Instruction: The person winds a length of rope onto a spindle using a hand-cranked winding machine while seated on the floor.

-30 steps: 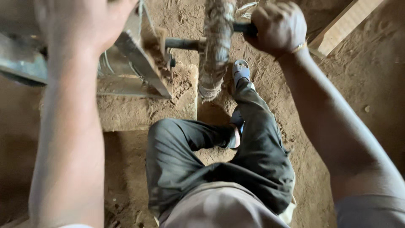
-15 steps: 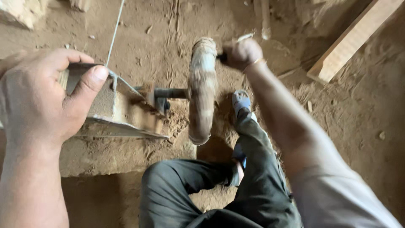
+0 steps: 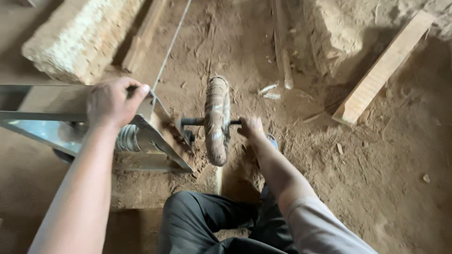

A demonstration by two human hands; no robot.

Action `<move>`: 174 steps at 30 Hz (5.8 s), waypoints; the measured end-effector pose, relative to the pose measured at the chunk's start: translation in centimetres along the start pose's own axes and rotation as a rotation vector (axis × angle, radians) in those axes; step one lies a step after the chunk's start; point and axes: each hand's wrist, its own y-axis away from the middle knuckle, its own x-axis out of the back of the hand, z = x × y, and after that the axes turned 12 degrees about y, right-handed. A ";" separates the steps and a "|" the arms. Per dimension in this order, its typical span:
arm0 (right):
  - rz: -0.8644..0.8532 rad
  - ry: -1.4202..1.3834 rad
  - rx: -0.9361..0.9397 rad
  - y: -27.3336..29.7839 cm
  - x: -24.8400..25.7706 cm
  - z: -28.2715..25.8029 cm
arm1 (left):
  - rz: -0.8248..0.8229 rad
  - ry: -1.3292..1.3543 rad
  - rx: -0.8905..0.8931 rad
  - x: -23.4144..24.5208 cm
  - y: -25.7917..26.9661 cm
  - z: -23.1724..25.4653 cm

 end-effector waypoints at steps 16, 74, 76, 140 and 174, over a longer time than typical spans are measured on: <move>-0.266 -0.219 0.110 17.3 20.5 -1.8 | 0.274 0.167 -0.281 -5.4 5.1 2.8; -0.308 -0.067 0.260 11.1 4.2 -2.2 | -0.415 0.362 0.609 -18.5 -5.9 12.4; -0.321 -0.085 0.256 12.1 6.0 -2.4 | -0.392 0.392 0.581 -19.3 -4.0 12.2; -0.273 -0.059 0.383 11.0 0.8 -1.1 | 0.094 0.565 -0.049 -18.7 16.0 11.9; 0.427 -0.051 -0.051 2.9 28.2 0.1 | -0.193 0.844 0.331 -19.8 0.1 9.5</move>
